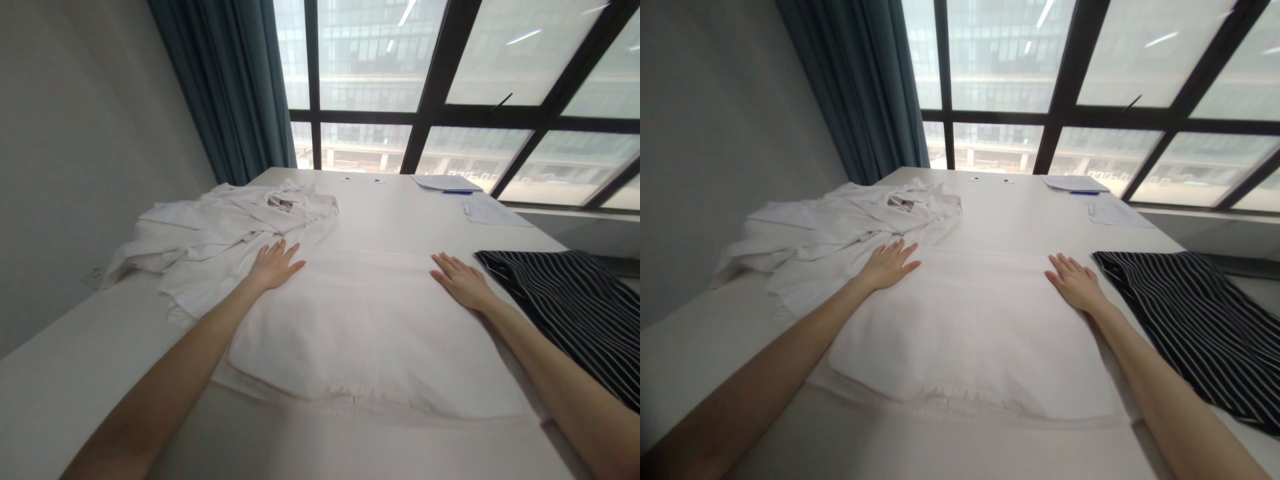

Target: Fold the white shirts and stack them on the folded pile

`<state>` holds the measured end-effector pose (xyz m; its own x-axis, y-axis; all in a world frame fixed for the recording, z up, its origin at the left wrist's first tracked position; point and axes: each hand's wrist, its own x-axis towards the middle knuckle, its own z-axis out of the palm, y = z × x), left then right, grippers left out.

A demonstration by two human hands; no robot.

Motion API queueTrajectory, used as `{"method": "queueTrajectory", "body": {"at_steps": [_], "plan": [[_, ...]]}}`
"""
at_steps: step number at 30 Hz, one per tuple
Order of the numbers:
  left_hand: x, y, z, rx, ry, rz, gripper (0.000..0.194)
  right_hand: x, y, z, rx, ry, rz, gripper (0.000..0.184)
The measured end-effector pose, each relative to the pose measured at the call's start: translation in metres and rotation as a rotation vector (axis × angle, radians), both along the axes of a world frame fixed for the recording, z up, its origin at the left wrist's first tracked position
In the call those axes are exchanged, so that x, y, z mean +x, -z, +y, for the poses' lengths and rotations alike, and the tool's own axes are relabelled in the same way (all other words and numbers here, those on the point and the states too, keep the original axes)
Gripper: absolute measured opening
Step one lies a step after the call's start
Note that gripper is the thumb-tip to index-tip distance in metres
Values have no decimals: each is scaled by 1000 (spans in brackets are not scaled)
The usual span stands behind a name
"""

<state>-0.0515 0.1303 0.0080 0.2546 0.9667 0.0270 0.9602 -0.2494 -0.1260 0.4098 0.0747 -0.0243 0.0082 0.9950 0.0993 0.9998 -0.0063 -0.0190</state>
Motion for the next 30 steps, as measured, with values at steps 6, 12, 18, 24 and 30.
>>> {"method": "queueTrajectory", "body": {"at_steps": [6, 12, 18, 24, 30], "plan": [[-7, 5, 0, 40, -15, -25, 64, -1, 3, -5, 101, 42, -26, 60], [-1, 3, -6, 182, 13, 15, 54, -15, -6, -15, 369, 3, -147, 48], [21, -9, -21, 105, 152, -27, 45, -21, -18, -13, 373, -185, -106, 45], [64, -6, -56, -81, 383, -109, 66, -57, -23, -21, 15, -409, 128, 60], [76, 8, -71, -32, 484, -131, 77, -86, -18, -35, 5, -477, 123, 56]]}}
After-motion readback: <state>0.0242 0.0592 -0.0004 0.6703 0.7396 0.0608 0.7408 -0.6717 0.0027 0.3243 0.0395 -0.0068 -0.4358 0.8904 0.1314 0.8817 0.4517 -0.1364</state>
